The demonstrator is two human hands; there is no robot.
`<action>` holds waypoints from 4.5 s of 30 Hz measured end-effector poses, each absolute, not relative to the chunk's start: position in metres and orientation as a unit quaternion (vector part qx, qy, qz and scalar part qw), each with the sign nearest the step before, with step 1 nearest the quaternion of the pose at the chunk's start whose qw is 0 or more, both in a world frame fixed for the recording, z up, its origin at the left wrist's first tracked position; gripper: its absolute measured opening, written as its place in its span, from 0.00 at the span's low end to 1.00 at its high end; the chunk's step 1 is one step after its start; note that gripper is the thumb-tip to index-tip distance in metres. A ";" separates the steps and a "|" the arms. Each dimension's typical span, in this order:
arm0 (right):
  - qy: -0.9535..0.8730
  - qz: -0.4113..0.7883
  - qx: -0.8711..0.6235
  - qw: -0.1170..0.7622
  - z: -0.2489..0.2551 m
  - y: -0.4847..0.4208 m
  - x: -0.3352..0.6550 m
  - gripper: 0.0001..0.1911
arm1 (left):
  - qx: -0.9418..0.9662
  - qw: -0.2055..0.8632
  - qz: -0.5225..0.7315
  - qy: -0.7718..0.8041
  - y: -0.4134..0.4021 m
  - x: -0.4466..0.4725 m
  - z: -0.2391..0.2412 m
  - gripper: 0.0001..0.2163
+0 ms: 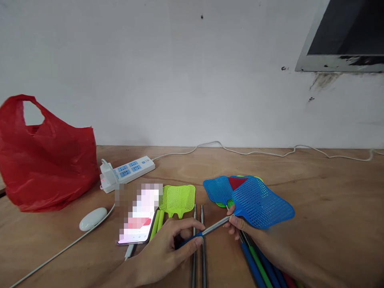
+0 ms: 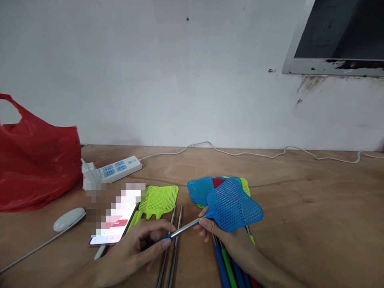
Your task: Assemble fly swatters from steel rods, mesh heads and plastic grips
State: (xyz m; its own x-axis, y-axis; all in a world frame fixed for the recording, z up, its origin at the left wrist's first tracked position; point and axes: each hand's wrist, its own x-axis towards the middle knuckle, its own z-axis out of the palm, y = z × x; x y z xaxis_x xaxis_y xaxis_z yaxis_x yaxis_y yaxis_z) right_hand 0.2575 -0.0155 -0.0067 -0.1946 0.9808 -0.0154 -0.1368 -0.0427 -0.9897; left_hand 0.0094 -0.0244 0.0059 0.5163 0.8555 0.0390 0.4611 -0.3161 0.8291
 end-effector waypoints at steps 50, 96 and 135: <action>-0.356 0.563 -0.426 0.612 0.008 -0.008 0.278 0.18 | 0.792 0.366 0.161 0.461 -0.048 0.000 0.021 0.21; -0.461 0.749 -0.410 0.241 0.014 -0.057 0.262 0.25 | 0.794 0.327 0.145 0.492 -0.049 -0.006 0.014 0.20; -0.970 -0.013 -0.216 0.115 0.036 -0.008 0.257 0.14 | 0.863 0.273 0.089 0.416 -0.040 -0.009 0.011 0.18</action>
State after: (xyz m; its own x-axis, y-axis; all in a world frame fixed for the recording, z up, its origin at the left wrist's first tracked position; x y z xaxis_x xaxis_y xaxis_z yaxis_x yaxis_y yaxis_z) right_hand 0.2568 -0.0082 0.0365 -0.8803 0.4155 0.2288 0.4215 0.9065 -0.0243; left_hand -0.0090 -0.0398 0.0112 0.6384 0.7662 -0.0742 0.6690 -0.5046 0.5457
